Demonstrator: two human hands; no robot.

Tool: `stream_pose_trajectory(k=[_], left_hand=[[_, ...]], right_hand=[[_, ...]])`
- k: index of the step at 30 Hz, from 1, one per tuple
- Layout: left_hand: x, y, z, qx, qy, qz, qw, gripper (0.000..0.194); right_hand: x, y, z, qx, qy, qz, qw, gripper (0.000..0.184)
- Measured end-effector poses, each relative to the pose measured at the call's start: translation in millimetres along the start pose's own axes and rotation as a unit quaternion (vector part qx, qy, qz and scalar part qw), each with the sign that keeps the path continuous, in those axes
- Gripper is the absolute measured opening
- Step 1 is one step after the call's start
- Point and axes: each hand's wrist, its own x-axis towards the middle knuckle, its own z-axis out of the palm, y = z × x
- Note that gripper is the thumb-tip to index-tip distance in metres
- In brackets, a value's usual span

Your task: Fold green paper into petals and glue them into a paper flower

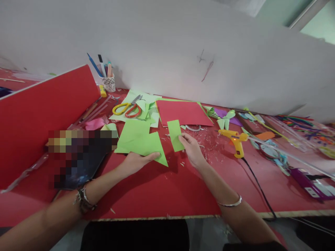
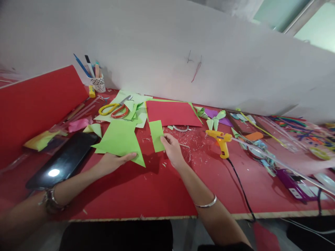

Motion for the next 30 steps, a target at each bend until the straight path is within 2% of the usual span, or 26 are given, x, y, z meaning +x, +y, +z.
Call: stream_pose_trajectory(k=[5, 8, 11, 13, 18, 22, 25, 26, 29, 30], left_hand=[[1.0, -2.6, 1.4, 0.002, -0.066, 0.039, 0.997, 0.032], [2.2, -5.9, 3.2, -0.019, -0.103, 0.08, 0.991, 0.029], [2.6, -7.7, 3.3, -0.055, -0.142, 0.126, 0.98, 0.031], [2.4, -7.9, 1.8, -0.057, -0.151, 0.133, 0.978, 0.031], [4.2, -11.5, -2.3, -0.093, -0.119, 0.121, 0.981, 0.033], [6.8, -14.1, -2.5, -0.127, -0.124, 0.104, 0.979, 0.033], [6.2, -10.2, -1.5, -0.119, -0.156, 0.091, 0.976, 0.032], [5.7, -8.4, -1.1, -0.118, -0.159, 0.094, 0.976, 0.032], [4.3, -4.1, 0.1, -0.103, -0.126, 0.119, 0.979, 0.028], [4.0, -3.5, 0.1, -0.086, -0.114, 0.125, 0.982, 0.028]], right_hand=[[26.2, -8.0, 8.1, -0.036, -0.021, 0.013, 0.999, 0.022], [58.5, -20.6, 21.7, -0.083, 0.01, -0.001, 0.996, 0.021], [96.1, -31.4, 43.1, -0.108, 0.048, -0.001, 0.993, 0.03], [118.8, -34.1, 60.2, -0.122, 0.06, 0.0, 0.991, 0.031], [154.4, -29.1, 94.8, -0.146, 0.057, -0.005, 0.988, 0.032], [161.0, -31.0, 97.3, -0.15, 0.023, 0.002, 0.988, 0.031], [152.8, -42.8, 86.6, -0.142, -0.019, -0.018, 0.99, 0.018], [146.8, -48.6, 81.9, -0.138, -0.04, -0.027, 0.989, 0.015], [116.6, -69.8, 65.8, -0.133, -0.119, -0.067, 0.982, 0.023], [102.7, -77.9, 59.9, -0.145, -0.148, -0.129, 0.97, 0.023]])
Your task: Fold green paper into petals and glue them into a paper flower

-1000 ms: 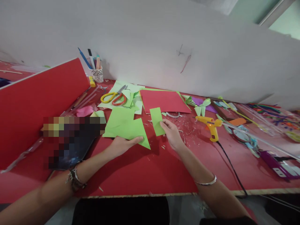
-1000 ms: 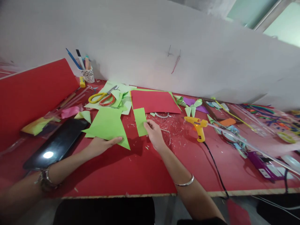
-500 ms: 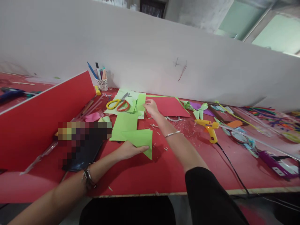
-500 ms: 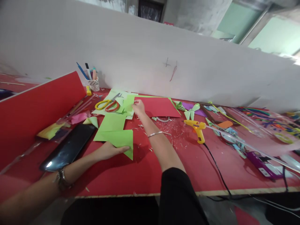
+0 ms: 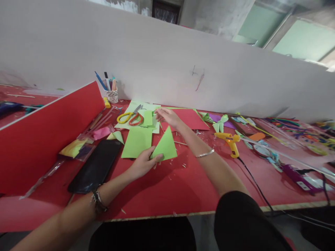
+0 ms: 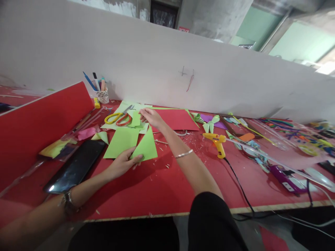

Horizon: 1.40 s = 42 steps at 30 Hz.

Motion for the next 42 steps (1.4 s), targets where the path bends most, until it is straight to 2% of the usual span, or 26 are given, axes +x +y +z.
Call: stream_pose_trajectory(k=[2, 4, 6, 9, 12, 15, 19, 22, 25, 29, 31, 32, 34, 37, 39, 42], left_hand=[[-0.2, 0.5, -0.7, 0.054, 0.007, -0.001, 0.999, 0.03], [-0.5, 1.0, -2.6, 0.112, 0.01, -0.001, 0.994, 0.034], [-0.8, 2.8, -4.9, 0.161, 0.005, 0.018, 0.987, 0.036], [-2.1, 9.3, -7.0, 0.22, -0.016, 0.062, 0.973, 0.033], [-5.9, 19.4, -7.0, 0.281, -0.032, 0.068, 0.957, 0.031], [-12.2, 30.0, -6.4, 0.325, -0.056, 0.04, 0.943, 0.035], [-21.3, 41.3, -7.2, 0.365, -0.091, 0.037, 0.926, 0.038], [-28.2, 46.0, -11.7, 0.411, -0.11, 0.036, 0.904, 0.035], [-35.0, 46.4, -21.2, 0.438, -0.124, 0.024, 0.89, 0.039], [-41.6, 44.5, -34.6, 0.468, -0.112, 0.027, 0.876, 0.039], [-42.8, 45.4, -37.0, 0.47, -0.106, 0.034, 0.875, 0.038], [-42.8, 46.6, -36.5, 0.465, -0.109, 0.04, 0.878, 0.038], [-41.6, 49.2, -32.8, 0.455, -0.13, 0.064, 0.879, 0.038], [-37.5, 50.9, -23.9, 0.467, -0.155, 0.124, 0.862, 0.033], [-34.3, 49.7, -18.5, 0.502, -0.13, 0.164, 0.839, 0.025], [-30.6, 47.7, -12.9, 0.583, -0.087, 0.201, 0.782, 0.019]], right_hand=[[-29.6, -21.4, -8.5, -0.081, 0.046, -0.154, 0.984, 0.021], [-60.1, -40.7, -15.4, -0.207, 0.044, -0.258, 0.943, 0.023], [-86.8, -53.0, -17.9, -0.332, 0.04, -0.301, 0.893, 0.023], [-114.2, -53.0, -10.3, -0.46, -0.035, -0.321, 0.827, 0.021], [-127.1, -39.3, 3.8, -0.501, -0.054, -0.33, 0.798, 0.015], [-132.8, -28.3, 12.2, -0.503, -0.05, -0.318, 0.802, 0.016], [-140.3, -26.4, 11.7, -0.479, -0.069, -0.315, 0.816, 0.018], [-145.9, -23.6, 4.0, -0.448, -0.072, -0.313, 0.834, 0.017], [-148.9, -12.5, -11.7, -0.429, -0.065, -0.277, 0.857, 0.017], [-151.2, -0.5, -31.9, -0.446, 0.006, -0.248, 0.86, 0.021], [-154.2, -4.6, -31.6, -0.434, 0.046, -0.256, 0.863, 0.019], [-156.3, -9.2, -27.9, -0.423, 0.047, -0.262, 0.866, 0.016], [-160.8, -20.5, -15.3, -0.423, -0.014, -0.275, 0.863, 0.015], [-166.0, -32.6, 6.1, -0.469, -0.124, -0.286, 0.827, 0.021], [-167.3, -34.2, 15.3, -0.492, -0.142, -0.259, 0.819, 0.028], [-166.6, -30.7, 19.7, -0.494, -0.124, -0.195, 0.839, 0.03]])
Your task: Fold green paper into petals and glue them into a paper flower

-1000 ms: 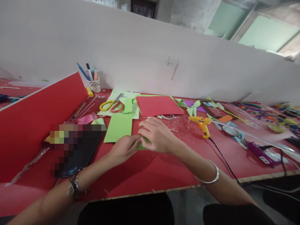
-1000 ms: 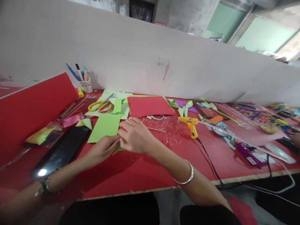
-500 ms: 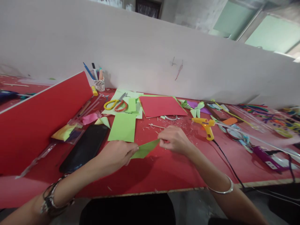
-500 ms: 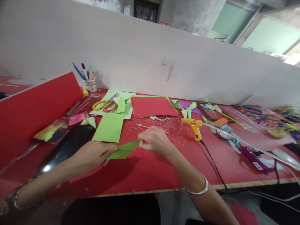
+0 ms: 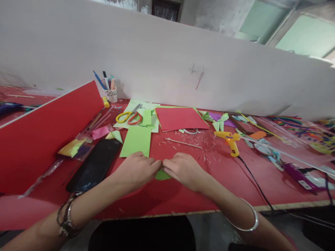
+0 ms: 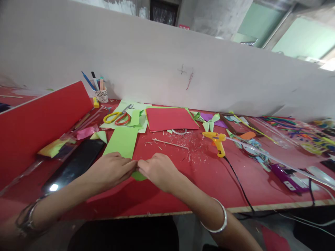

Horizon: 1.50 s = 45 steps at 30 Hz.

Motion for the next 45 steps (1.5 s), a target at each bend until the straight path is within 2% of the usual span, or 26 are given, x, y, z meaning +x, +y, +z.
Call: stream_pose_trajectory(k=[4, 10, 12, 14, 15, 16, 17, 18, 20, 21, 22, 24, 27, 29, 31, 34, 36, 39, 41, 42, 43, 44, 45], left_hand=[[1.1, 0.4, 1.2, 0.064, -0.006, 0.006, 0.998, 0.015], [-12.0, -19.4, -2.3, 0.035, 0.036, -0.021, 0.999, 0.02], [-17.2, -30.4, -8.2, 0.025, 0.048, -0.058, 0.997, 0.02], [-20.6, -39.4, -14.7, 0.015, 0.064, -0.138, 0.988, 0.022], [-21.4, -42.1, -16.9, -0.025, 0.076, -0.167, 0.983, 0.023], [-21.4, -43.2, -17.7, -0.109, 0.071, -0.175, 0.976, 0.021], [-20.7, -42.8, -17.0, -0.216, 0.057, -0.179, 0.958, 0.021], [-19.4, -41.1, -14.6, -0.332, 0.038, -0.172, 0.927, 0.028], [-15.2, -35.1, -6.1, -0.535, -0.01, -0.14, 0.833, 0.05], [-12.7, -31.8, -0.9, -0.597, -0.022, -0.126, 0.792, 0.057], [-10.1, -28.8, 4.2, -0.63, -0.038, -0.121, 0.766, 0.059], [-5.3, -24.4, 12.5, -0.672, -0.035, -0.118, 0.73, 0.057], [-1.1, -22.1, 18.3, -0.698, -0.014, -0.096, 0.709, 0.049], [-0.5, -21.6, 19.5, -0.704, 0.003, -0.096, 0.703, 0.047], [-1.2, -20.5, 21.1, -0.713, 0.015, -0.104, 0.693, 0.047], [-2.9, -18.3, 26.4, -0.73, 0.042, -0.108, 0.673, 0.047], [-3.6, -17.0, 30.3, -0.736, 0.062, -0.108, 0.665, 0.046], [-3.8, -15.4, 31.7, -0.731, 0.065, -0.121, 0.669, 0.048], [-3.7, -14.4, 28.8, -0.719, 0.053, -0.145, 0.677, 0.046], [-3.6, -13.8, 26.6, -0.711, 0.049, -0.16, 0.683, 0.043], [-3.4, -13.2, 24.3, -0.703, 0.046, -0.176, 0.688, 0.039], [-3.1, -12.7, 22.2, -0.694, 0.045, -0.193, 0.692, 0.035], [-2.7, -12.3, 20.4, -0.685, 0.044, -0.212, 0.696, 0.033]], right_hand=[[-1.0, 6.8, 2.3, 0.079, -0.024, 0.042, 0.996, 0.031], [-13.7, 22.2, -8.7, 0.273, -0.04, 0.04, 0.96, 0.032], [-19.2, 29.5, -11.6, 0.326, -0.025, 0.071, 0.943, 0.031], [-22.5, 35.7, -9.8, 0.383, 0.013, 0.121, 0.916, 0.032], [-22.9, 37.4, -6.8, 0.416, 0.037, 0.148, 0.897, 0.033], [-22.4, 37.7, -2.5, 0.451, 0.059, 0.175, 0.873, 0.034], [-21.1, 36.3, 2.6, 0.49, 0.07, 0.198, 0.846, 0.034], [-19.3, 33.3, 8.2, 0.532, 0.073, 0.216, 0.815, 0.033], [-14.8, 23.8, 18.3, 0.607, 0.043, 0.228, 0.76, 0.029], [-12.6, 18.4, 22.1, 0.634, 0.024, 0.226, 0.739, 0.028], [-10.7, 13.4, 24.8, 0.652, 0.003, 0.221, 0.725, 0.028], [-8.1, 6.0, 27.4, 0.671, -0.025, 0.215, 0.71, 0.029], [-6.8, 2.3, 28.1, 0.687, -0.037, 0.218, 0.693, 0.031], [-6.4, 1.8, 28.7, 0.707, -0.035, 0.23, 0.668, 0.031], [-5.5, 0.4, 29.5, 0.743, -0.03, 0.254, 0.619, 0.031], [-3.4, -4.9, 28.6, 0.8, -0.034, 0.299, 0.52, 0.033], [-2.0, -8.9, 26.5, 0.809, -0.042, 0.335, 0.481, 0.033], [-0.2, -12.7, 23.6, 0.799, -0.047, 0.365, 0.476, 0.028], [0.5, -13.0, 23.0, 0.796, -0.044, 0.349, 0.492, 0.026], [0.5, -12.7, 23.0, 0.792, -0.039, 0.331, 0.511, 0.026], [0.2, -12.2, 22.8, 0.779, -0.035, 0.309, 0.545, 0.026], [-0.7, -11.8, 22.2, 0.752, -0.032, 0.284, 0.595, 0.026], [-2.1, -11.5, 21.1, 0.707, -0.023, 0.257, 0.658, 0.027]])
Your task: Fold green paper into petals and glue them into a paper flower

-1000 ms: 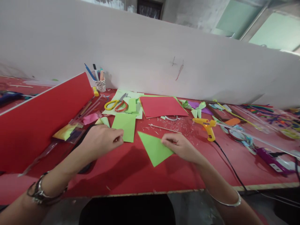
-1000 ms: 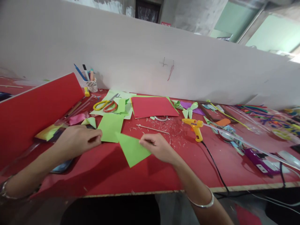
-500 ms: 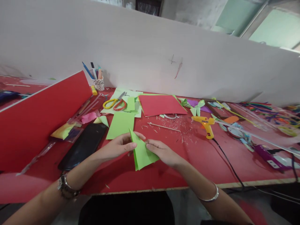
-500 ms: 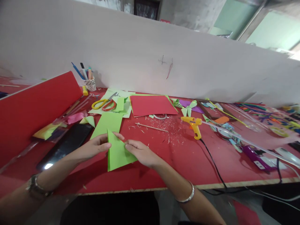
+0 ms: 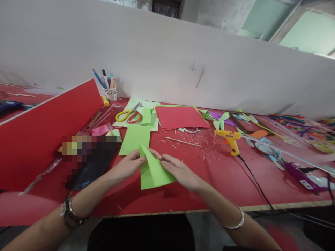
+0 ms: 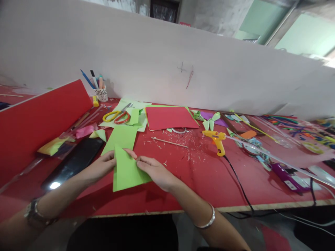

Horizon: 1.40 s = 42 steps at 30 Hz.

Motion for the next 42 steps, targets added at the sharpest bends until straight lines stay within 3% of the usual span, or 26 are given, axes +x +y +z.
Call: stream_pose_trajectory(k=[2, 4, 6, 8, 11, 14, 17, 21, 27, 31, 34, 37, 40, 42], left_hand=[[0.8, 2.1, 0.7, 0.011, 0.033, -0.022, 0.999, 0.034], [3.0, 2.0, 0.6, 0.022, 0.07, -0.04, 0.996, 0.037], [5.8, -0.2, -0.5, 0.05, 0.099, -0.053, 0.992, 0.04], [8.1, -3.4, -2.4, 0.092, 0.101, -0.063, 0.989, 0.044], [9.7, -6.9, -3.9, 0.13, 0.067, -0.076, 0.986, 0.048], [9.6, -7.5, -2.0, 0.099, 0.034, -0.102, 0.989, 0.046], [9.8, -6.8, 0.5, 0.035, 0.004, -0.133, 0.99, 0.042], [10.6, -5.5, -0.8, -0.016, -0.03, -0.147, 0.989, 0.039], [9.7, -2.7, -7.8, -0.04, -0.077, -0.148, 0.985, 0.033], [10.6, -5.4, -8.7, -0.061, -0.126, -0.15, 0.979, 0.031], [12.5, -8.7, -6.9, 0.037, -0.133, -0.131, 0.982, 0.034], [13.0, -12.7, -5.0, 0.208, -0.066, -0.065, 0.974, 0.039], [8.6, -17.0, -2.6, 0.398, 0.05, 0.043, 0.915, 0.063], [2.4, -18.9, 0.4, 0.474, 0.047, 0.107, 0.873, 0.064]], right_hand=[[-5.4, -2.1, -1.0, -0.175, 0.021, -0.087, 0.98, 0.034], [-12.7, -4.5, -1.1, -0.318, 0.055, -0.167, 0.932, 0.053], [-19.2, -5.3, -0.5, -0.394, 0.074, -0.212, 0.891, 0.074], [-23.1, -3.1, 0.1, -0.412, 0.098, -0.232, 0.876, 0.072], [-25.0, 2.2, -1.9, -0.379, 0.174, -0.269, 0.868, 0.053], [-28.3, 1.1, -9.3, -0.406, 0.22, -0.346, 0.816, 0.055], [-36.5, -8.7, -20.6, -0.521, 0.139, -0.386, 0.749, 0.057], [-47.3, -19.4, -34.8, -0.633, 0.061, -0.361, 0.682, 0.05], [-53.3, -12.0, -41.9, -0.686, 0.043, -0.338, 0.643, 0.067], [-54.6, -3.0, -37.1, -0.71, 0.067, -0.346, 0.61, 0.048], [-53.0, 1.6, -32.5, -0.688, 0.073, -0.357, 0.628, 0.043], [-46.4, 6.5, -29.9, -0.673, 0.047, -0.372, 0.637, 0.035], [-35.7, 16.0, -29.3, -0.703, 0.018, -0.375, 0.604, 0.025], [-29.3, 24.0, -29.5, -0.716, -0.01, -0.349, 0.604, 0.022]])
